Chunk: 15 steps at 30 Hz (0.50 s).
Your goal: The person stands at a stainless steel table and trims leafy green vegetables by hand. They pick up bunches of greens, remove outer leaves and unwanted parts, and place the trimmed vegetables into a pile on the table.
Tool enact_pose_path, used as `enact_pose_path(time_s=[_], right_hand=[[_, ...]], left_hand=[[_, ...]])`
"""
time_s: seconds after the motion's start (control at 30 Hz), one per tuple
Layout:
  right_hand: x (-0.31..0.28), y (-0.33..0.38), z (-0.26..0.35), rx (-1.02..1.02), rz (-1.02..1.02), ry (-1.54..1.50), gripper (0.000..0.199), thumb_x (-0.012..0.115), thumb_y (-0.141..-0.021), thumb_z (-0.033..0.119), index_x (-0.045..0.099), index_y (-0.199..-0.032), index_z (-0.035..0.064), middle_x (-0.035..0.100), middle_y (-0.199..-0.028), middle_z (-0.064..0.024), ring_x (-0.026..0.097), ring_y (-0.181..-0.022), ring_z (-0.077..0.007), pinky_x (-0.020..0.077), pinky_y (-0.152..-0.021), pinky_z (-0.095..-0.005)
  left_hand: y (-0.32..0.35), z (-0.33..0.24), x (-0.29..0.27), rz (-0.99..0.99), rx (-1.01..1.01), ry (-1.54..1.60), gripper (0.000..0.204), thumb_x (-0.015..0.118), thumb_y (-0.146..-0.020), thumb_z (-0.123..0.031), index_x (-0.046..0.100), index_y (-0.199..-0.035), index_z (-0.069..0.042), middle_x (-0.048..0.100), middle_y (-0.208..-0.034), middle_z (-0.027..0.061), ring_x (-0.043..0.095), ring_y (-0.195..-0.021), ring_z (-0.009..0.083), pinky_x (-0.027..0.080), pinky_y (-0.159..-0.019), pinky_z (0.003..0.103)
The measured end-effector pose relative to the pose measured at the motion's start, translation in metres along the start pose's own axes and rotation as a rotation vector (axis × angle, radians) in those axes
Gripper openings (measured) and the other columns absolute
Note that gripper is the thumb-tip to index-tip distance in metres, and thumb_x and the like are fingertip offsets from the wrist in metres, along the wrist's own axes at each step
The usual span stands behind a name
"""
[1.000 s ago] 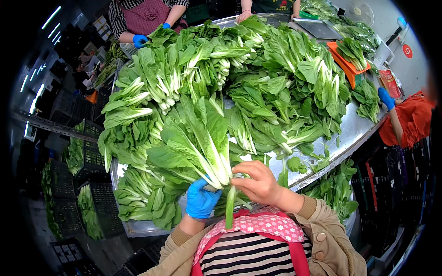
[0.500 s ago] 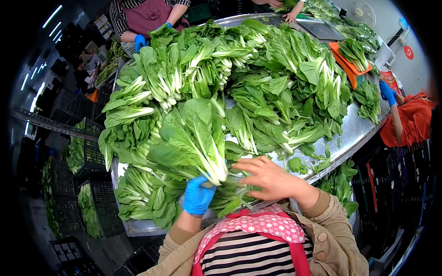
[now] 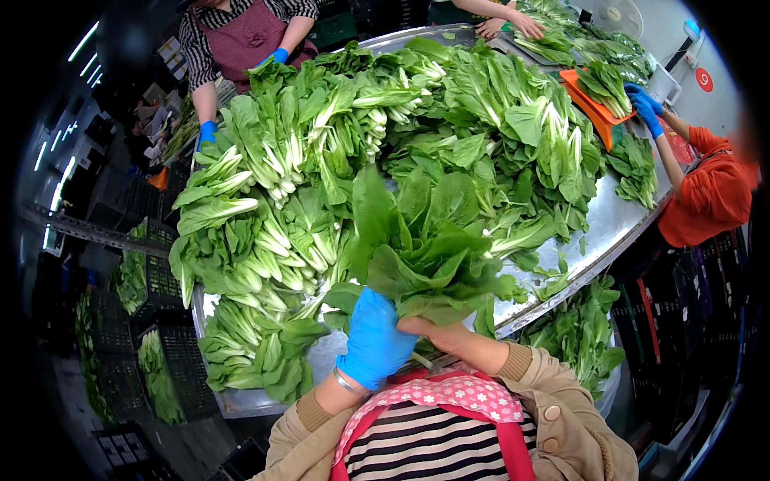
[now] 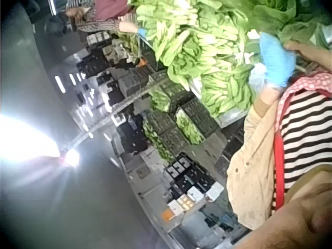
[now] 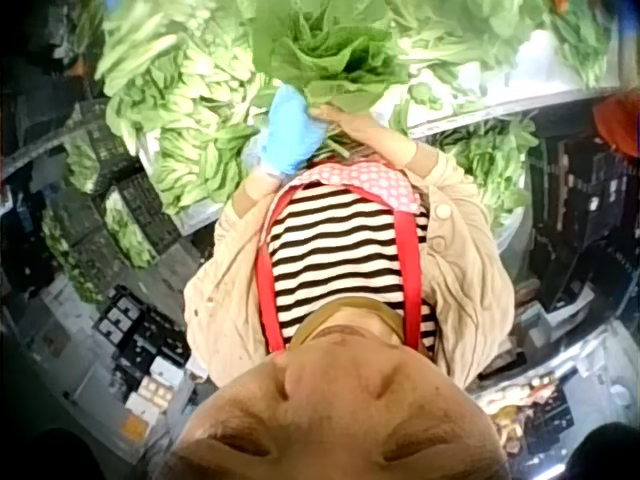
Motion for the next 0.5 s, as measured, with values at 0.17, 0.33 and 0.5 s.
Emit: enact_pose_path(time_s=[0.17,0.33,0.5], right_hand=[[-0.024,0.007,0.015,0.364,-0.298,-0.347,0.033,0.068,-0.076,0.015,0.057,-0.105,0.0038,0.057,-0.102,-0.0021,0.054,-0.089,-0.0115,0.044,-0.079,-0.0266],[-0.071,0.008,0.031,-0.028,-0.302,-0.752,0.034,0.063,-0.078,0.015,0.053,-0.107,0.0001,0.061,-0.098,-0.0095,0.059,-0.088,-0.0169,0.0508,-0.072,-0.0326],[-0.24,0.047,0.067,-0.384,-0.632,-0.092,0.027,0.059,-0.081,0.018,0.056,-0.103,0.0023,0.061,-0.104,-0.0129,0.059,-0.095,-0.023,0.0467,-0.085,-0.0329]], left_hand=[[-0.006,-0.035,0.006,0.222,-0.104,-0.195,0.06,0.066,-0.068,-0.015,0.04,-0.119,0.006,0.046,-0.111,0.0272,0.045,-0.105,0.0406,0.039,-0.088,0.042],[-0.034,-0.06,0.013,0.121,-0.265,0.653,0.079,0.062,-0.071,-0.004,0.019,-0.138,-0.003,0.033,-0.135,0.0154,0.037,-0.122,0.0273,0.031,-0.1,0.038],[-0.043,-0.046,0.032,0.011,-0.34,0.689,0.064,0.059,-0.074,-0.001,0.031,-0.132,-0.004,0.037,-0.133,0.0108,0.04,-0.121,0.0242,0.034,-0.097,0.036]])
Point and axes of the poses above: each hand's wrist, its own y-axis away from the middle knuckle, its own x-axis out of the palm, z = x × y, the point moved 1 cm from there along -y, towards the middle knuckle
